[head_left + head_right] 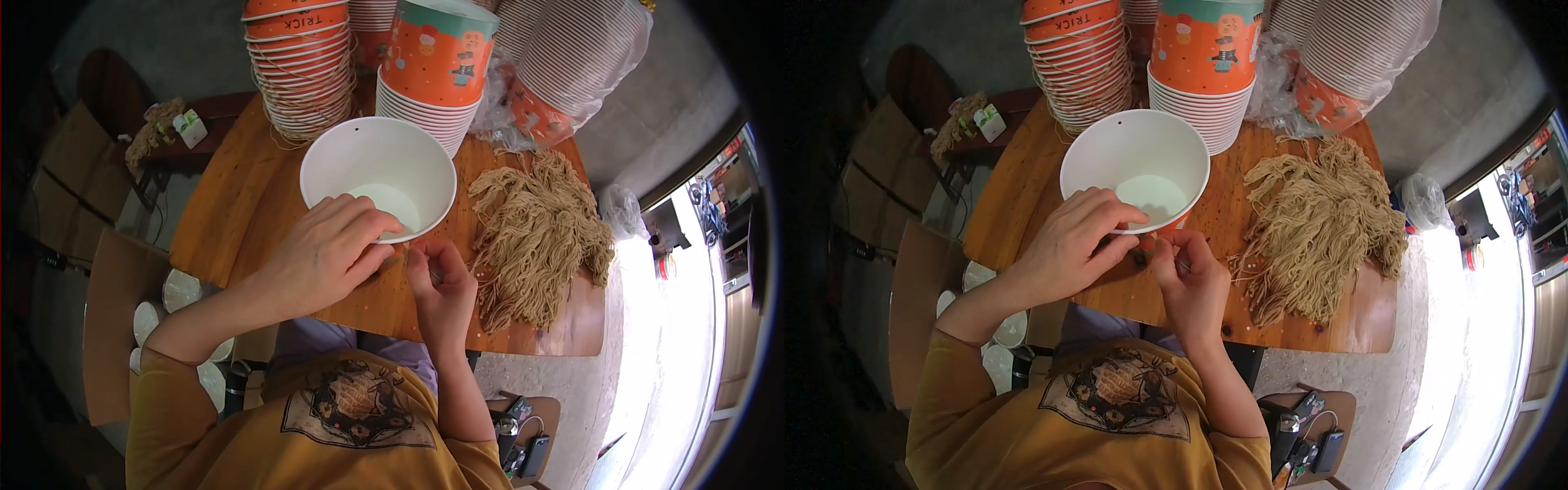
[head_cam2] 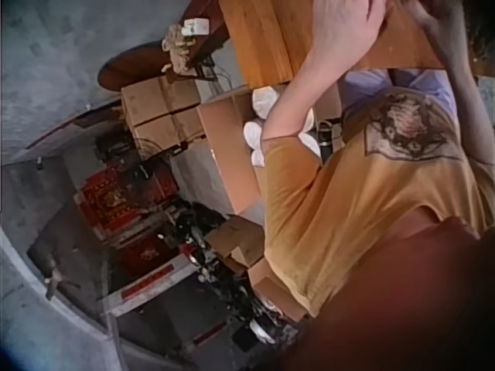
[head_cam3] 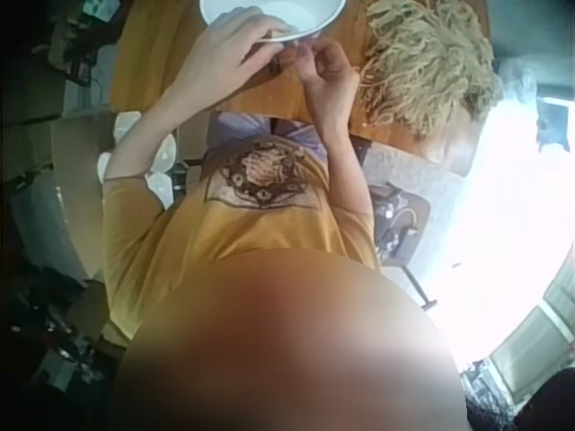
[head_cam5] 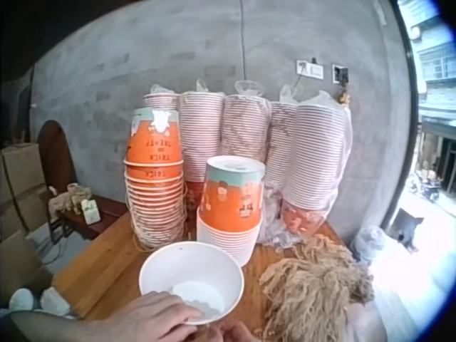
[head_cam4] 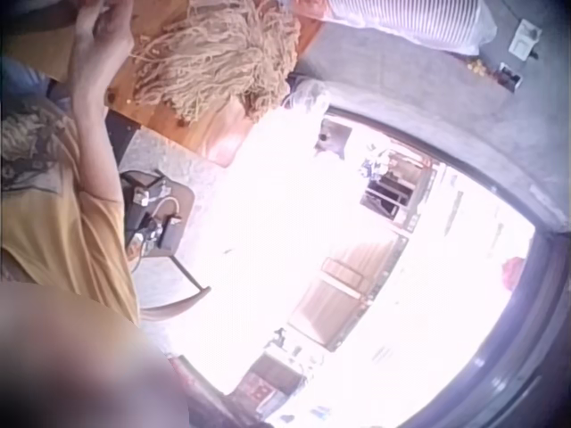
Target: Attaching and tying decorative strings to the holes of paper buckets.
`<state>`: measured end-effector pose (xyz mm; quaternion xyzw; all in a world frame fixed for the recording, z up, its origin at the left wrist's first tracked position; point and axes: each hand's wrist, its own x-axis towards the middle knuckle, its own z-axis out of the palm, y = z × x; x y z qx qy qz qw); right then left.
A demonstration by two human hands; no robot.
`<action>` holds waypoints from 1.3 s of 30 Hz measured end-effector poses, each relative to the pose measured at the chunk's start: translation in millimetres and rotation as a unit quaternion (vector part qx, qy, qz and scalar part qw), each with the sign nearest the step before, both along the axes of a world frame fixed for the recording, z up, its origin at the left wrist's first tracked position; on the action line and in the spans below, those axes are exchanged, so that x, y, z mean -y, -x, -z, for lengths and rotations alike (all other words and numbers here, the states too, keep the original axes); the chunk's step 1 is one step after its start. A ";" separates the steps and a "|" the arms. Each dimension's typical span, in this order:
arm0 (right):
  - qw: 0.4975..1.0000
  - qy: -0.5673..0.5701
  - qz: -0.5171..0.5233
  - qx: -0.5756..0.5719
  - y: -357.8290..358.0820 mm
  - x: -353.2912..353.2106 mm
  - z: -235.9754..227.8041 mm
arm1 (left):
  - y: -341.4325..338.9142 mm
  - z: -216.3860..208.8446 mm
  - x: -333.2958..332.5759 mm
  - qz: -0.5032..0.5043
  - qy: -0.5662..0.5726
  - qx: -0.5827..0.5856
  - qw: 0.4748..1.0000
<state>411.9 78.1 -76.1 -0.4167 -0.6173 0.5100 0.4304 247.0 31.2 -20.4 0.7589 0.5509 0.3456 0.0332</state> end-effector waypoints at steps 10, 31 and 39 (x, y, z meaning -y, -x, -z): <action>0.995 -0.088 0.019 0.035 0.6 7.3 -9.5 | -6.1 -2.6 1.5 0.006 -0.034 -0.037 0.999; 0.988 -0.011 -0.005 -0.156 3.8 6.1 1.8 | -8.0 -5.6 0.5 0.009 -0.024 0.010 1.000; 0.990 -0.069 0.052 -0.113 15.7 0.8 5.5 | -7.9 -4.1 0.3 0.004 0.006 -0.024 1.000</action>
